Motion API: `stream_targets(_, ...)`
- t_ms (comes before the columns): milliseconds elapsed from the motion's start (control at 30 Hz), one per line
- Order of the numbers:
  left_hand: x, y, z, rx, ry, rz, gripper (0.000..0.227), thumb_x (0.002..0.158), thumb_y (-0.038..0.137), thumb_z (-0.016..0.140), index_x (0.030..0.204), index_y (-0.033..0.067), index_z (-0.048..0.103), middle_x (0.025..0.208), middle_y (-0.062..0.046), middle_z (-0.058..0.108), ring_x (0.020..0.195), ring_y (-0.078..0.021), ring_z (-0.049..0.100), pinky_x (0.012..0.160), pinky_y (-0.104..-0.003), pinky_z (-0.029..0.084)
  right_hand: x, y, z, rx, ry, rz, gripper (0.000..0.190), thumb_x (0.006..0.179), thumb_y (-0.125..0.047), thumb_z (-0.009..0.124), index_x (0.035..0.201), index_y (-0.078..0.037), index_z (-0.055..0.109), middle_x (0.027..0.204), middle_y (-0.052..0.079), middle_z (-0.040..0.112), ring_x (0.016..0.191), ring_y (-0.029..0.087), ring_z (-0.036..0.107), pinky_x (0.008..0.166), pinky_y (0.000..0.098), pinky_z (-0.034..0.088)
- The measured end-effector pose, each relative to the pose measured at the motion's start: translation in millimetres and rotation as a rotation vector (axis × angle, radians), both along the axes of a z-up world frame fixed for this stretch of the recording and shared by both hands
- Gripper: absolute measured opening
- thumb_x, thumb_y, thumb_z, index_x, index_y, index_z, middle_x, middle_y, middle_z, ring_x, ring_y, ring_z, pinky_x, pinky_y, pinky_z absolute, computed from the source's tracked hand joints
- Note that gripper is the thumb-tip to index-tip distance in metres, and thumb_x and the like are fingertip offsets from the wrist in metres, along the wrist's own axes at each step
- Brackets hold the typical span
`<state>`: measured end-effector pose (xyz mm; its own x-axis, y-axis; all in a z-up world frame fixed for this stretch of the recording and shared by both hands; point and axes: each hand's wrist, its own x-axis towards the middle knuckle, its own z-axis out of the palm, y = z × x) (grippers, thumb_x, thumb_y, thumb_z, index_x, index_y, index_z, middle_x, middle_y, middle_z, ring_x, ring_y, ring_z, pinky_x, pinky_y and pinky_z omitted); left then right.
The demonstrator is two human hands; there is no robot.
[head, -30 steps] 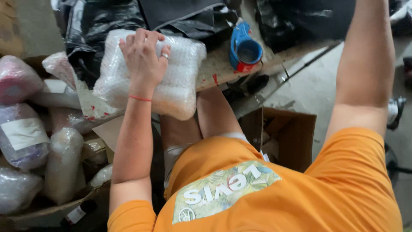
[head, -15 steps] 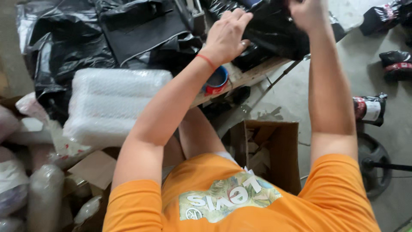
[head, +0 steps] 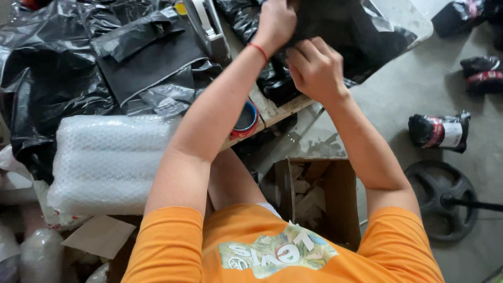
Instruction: The person places items wrapped in bubble wrap into black poly mailers, seals them with tape, and applies shipping labels.
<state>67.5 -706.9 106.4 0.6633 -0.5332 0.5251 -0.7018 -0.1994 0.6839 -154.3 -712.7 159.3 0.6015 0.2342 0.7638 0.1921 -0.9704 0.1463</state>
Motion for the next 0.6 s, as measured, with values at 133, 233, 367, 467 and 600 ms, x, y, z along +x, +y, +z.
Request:
stream_targets(133,4,24,13,-0.004,-0.058,-0.37,0.03,0.082,0.027,0.073,0.104,0.0076,0.072,0.093,-0.022,0.071,0.091,-0.0446,0.068,0.079,-0.052,0.054,19,-26,-56,0.248,0.491,-0.301,0.037,0.099,-0.036,0.071,0.118,-0.004,0.072,0.107,0.021,0.07,0.095,0.042,0.067,0.081,0.0518,0.051)
stream_targets(233,-25,57,39,0.106,-0.19,-0.502,0.05,0.071,0.034,0.08,0.112,0.008,0.07,0.09,-0.023,0.071,0.088,-0.0467,0.067,0.075,-0.053,0.054,23,-51,-92,0.478,0.575,-0.211,0.046,0.1,-0.04,0.069,0.128,-0.004,0.068,0.118,0.024,0.068,0.109,0.042,0.064,0.095,0.0488,0.047)
stream_targets(367,-67,63,46,0.407,-0.323,-0.384,0.033,0.076,0.031,0.076,0.108,0.0221,0.077,0.089,-0.015,0.075,0.084,-0.0391,0.071,0.073,-0.05,0.055,61,-88,-169,0.77,0.881,-0.282,0.038,0.1,-0.038,0.06,0.126,-0.012,0.072,0.128,0.015,0.074,0.127,0.028,0.068,0.112,0.0359,0.048)
stream_targets(467,-89,66,46,0.404,-0.297,-0.413,0.028,0.082,0.03,0.076,0.109,0.0237,0.077,0.092,-0.013,0.075,0.086,-0.0369,0.071,0.073,-0.049,0.056,82,-116,-210,0.797,0.869,-0.286,0.038,0.1,-0.038,0.061,0.125,-0.011,0.072,0.128,0.015,0.074,0.127,0.028,0.067,0.112,0.0377,0.047)
stream_targets(600,-138,85,55,0.405,-0.214,-0.537,0.025,0.085,0.024,0.07,0.109,0.0217,0.075,0.09,-0.012,0.075,0.087,-0.0349,0.072,0.072,-0.048,0.056,63,-107,-192,0.755,0.775,-0.25,0.039,0.099,-0.037,0.064,0.125,-0.009,0.072,0.128,0.016,0.072,0.126,0.03,0.065,0.112,0.0412,0.045)
